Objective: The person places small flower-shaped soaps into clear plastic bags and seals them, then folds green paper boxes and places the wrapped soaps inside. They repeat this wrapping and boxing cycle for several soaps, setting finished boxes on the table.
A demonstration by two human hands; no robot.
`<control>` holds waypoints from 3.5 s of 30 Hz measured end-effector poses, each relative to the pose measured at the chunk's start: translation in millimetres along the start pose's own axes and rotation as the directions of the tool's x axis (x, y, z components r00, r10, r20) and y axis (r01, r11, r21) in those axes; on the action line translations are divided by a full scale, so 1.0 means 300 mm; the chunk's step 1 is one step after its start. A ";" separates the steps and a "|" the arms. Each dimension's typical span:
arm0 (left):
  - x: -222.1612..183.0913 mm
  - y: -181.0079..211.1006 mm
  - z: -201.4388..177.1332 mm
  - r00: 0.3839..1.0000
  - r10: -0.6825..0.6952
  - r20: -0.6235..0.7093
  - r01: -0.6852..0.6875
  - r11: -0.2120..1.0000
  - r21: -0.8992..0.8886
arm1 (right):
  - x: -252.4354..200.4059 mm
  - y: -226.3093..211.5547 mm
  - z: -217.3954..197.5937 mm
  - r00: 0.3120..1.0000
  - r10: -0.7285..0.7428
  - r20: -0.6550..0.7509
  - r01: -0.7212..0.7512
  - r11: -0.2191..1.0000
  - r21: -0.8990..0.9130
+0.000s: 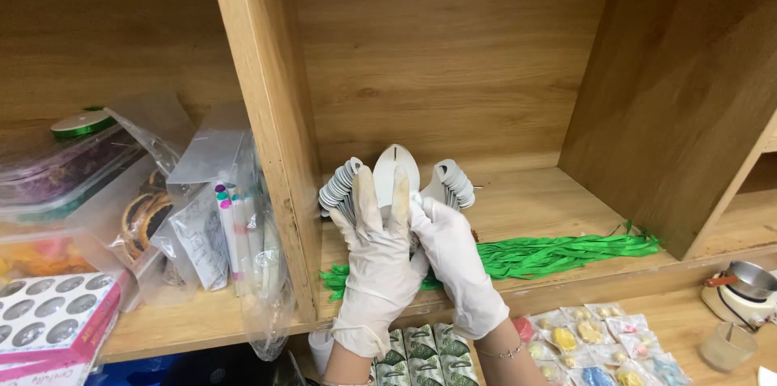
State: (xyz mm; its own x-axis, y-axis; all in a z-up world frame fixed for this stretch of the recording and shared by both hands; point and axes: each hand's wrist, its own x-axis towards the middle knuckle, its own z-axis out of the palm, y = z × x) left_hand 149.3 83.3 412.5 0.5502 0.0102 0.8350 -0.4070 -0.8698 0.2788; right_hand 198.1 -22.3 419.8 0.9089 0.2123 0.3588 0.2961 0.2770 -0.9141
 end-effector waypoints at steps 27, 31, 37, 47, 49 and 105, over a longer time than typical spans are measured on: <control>-0.281 0.157 -0.180 0.885 0.359 -0.295 -0.457 0.790 -0.409 | -0.708 -0.054 -0.368 0.817 0.018 -0.576 0.376 0.740 0.557; -0.671 0.215 -0.074 0.914 -0.112 -0.391 -0.234 0.642 -0.730 | -0.961 0.256 -0.530 0.900 0.058 -0.432 0.031 0.980 0.196; -1.152 0.123 -0.048 0.919 0.012 0.394 0.242 0.772 -0.588 | -1.183 0.613 -0.545 0.837 0.388 -0.385 -0.391 0.917 0.075; -1.189 -0.024 -0.052 0.800 -0.012 0.600 0.275 0.896 -0.349 | -1.395 0.953 -0.510 0.794 0.585 -0.169 -0.606 0.785 -0.129; -1.160 -0.060 -0.054 0.763 -0.005 0.646 0.273 0.909 -0.315 | -1.358 0.832 -0.468 0.724 0.647 -0.238 -0.689 0.692 -0.216; -0.889 0.607 0.508 0.754 0.009 0.657 0.512 0.620 -0.595 | -1.016 0.520 -1.096 0.697 0.456 -0.553 -0.285 0.884 0.371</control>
State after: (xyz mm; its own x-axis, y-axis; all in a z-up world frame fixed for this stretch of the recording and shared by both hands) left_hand 39.7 -153.2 168.4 0.8903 -0.3240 0.3200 -0.4046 -0.2401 0.8824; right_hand 63.7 -351.8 105.7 0.9309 -0.2441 -0.2718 -0.1058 0.5321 -0.8400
